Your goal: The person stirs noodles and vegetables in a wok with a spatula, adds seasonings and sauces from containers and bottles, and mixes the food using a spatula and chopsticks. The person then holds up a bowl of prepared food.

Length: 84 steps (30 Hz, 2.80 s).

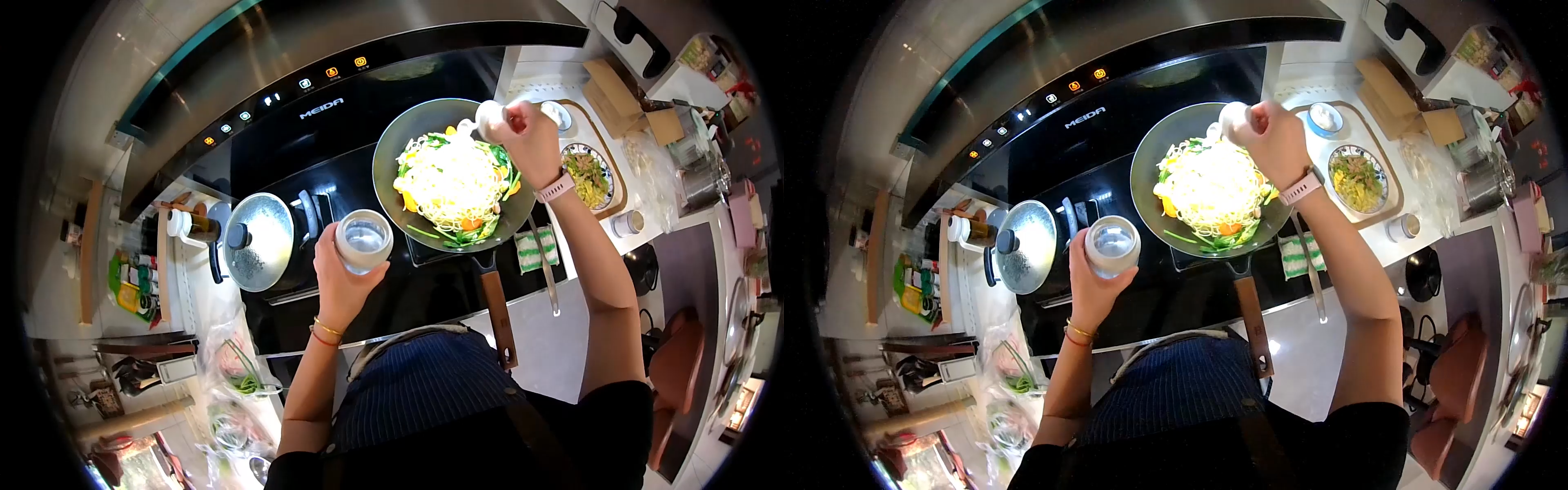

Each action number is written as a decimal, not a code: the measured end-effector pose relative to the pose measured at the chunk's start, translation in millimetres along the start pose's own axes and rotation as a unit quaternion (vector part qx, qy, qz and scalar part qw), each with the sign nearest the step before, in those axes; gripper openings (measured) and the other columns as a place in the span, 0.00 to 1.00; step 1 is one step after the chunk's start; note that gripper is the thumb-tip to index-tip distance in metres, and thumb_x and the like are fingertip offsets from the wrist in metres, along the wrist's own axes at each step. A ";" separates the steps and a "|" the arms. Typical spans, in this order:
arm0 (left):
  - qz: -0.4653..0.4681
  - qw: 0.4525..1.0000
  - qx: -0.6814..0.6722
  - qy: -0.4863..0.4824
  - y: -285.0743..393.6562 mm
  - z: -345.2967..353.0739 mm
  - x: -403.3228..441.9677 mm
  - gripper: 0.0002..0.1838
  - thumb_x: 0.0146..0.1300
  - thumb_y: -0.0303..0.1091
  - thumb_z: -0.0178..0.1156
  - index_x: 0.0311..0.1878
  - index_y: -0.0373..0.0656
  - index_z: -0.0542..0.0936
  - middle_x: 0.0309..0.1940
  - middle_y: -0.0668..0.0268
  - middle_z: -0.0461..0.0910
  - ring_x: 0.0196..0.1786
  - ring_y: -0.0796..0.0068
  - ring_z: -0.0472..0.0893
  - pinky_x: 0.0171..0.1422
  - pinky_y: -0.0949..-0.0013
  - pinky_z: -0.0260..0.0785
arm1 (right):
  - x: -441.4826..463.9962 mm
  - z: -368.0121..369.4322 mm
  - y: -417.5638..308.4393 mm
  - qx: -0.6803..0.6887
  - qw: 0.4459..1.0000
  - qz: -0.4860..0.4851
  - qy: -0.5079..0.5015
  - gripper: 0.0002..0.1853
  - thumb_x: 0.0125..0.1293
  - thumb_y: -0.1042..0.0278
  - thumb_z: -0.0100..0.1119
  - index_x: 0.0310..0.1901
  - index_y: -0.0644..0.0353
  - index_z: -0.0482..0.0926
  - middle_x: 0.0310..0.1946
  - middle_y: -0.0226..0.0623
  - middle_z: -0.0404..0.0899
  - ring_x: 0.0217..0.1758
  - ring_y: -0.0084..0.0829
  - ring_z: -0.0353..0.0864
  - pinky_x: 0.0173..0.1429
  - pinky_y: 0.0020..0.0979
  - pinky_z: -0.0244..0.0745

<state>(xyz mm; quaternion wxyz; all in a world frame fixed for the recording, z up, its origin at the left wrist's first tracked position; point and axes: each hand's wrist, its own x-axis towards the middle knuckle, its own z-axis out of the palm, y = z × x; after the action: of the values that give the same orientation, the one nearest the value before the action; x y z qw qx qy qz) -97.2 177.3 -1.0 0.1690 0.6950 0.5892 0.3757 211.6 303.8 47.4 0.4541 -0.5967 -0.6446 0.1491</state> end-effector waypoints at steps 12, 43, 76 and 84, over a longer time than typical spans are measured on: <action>0.031 0.998 0.047 0.009 5.6 -18.0 -15.9 0.44 0.37 0.37 0.74 0.60 0.40 0.63 0.55 0.57 0.68 0.60 0.57 0.66 0.64 0.58 0.54 | -48.6 -21.1 38.6 -0.259 0.964 -0.061 -0.011 0.12 0.51 0.62 0.62 0.31 0.63 0.76 0.20 0.45 0.76 0.23 0.42 0.78 0.29 0.37 0.71; 0.169 0.978 0.124 -0.003 58.1 11.8 26.1 0.44 0.38 0.41 0.74 0.60 0.44 0.63 0.56 0.60 0.68 0.61 0.59 0.66 0.63 0.55 0.51 | -96.7 -16.3 -70.0 0.277 0.954 0.070 -0.093 0.10 0.56 0.70 0.65 0.35 0.67 0.77 0.22 0.33 0.78 0.21 0.18 0.74 0.24 0.20 0.65; 0.281 0.930 0.237 0.021 89.3 21.4 58.5 0.42 0.35 0.36 0.71 0.59 0.45 0.65 0.56 0.62 0.69 0.60 0.61 0.67 0.60 0.54 0.52 | -79.7 -16.1 -60.2 0.210 0.964 0.040 -0.160 0.10 0.55 0.69 0.65 0.35 0.66 0.78 0.22 0.37 0.78 0.22 0.25 0.77 0.27 0.23 0.70; 0.124 0.989 0.068 -0.042 65.1 33.9 41.8 0.43 0.37 0.40 0.74 0.59 0.43 0.64 0.54 0.60 0.69 0.58 0.60 0.68 0.60 0.59 0.54 | -62.5 -45.8 -57.1 0.334 0.902 0.238 -0.133 0.10 0.54 0.72 0.66 0.32 0.69 0.77 0.23 0.32 0.77 0.19 0.15 0.69 0.22 0.17 0.60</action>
<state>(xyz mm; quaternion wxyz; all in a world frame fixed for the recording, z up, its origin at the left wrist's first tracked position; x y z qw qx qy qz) -26.8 207.8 34.3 0.0982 0.7878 0.5150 0.3233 202.6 217.4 88.7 0.4875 -0.5206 -0.4500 0.5375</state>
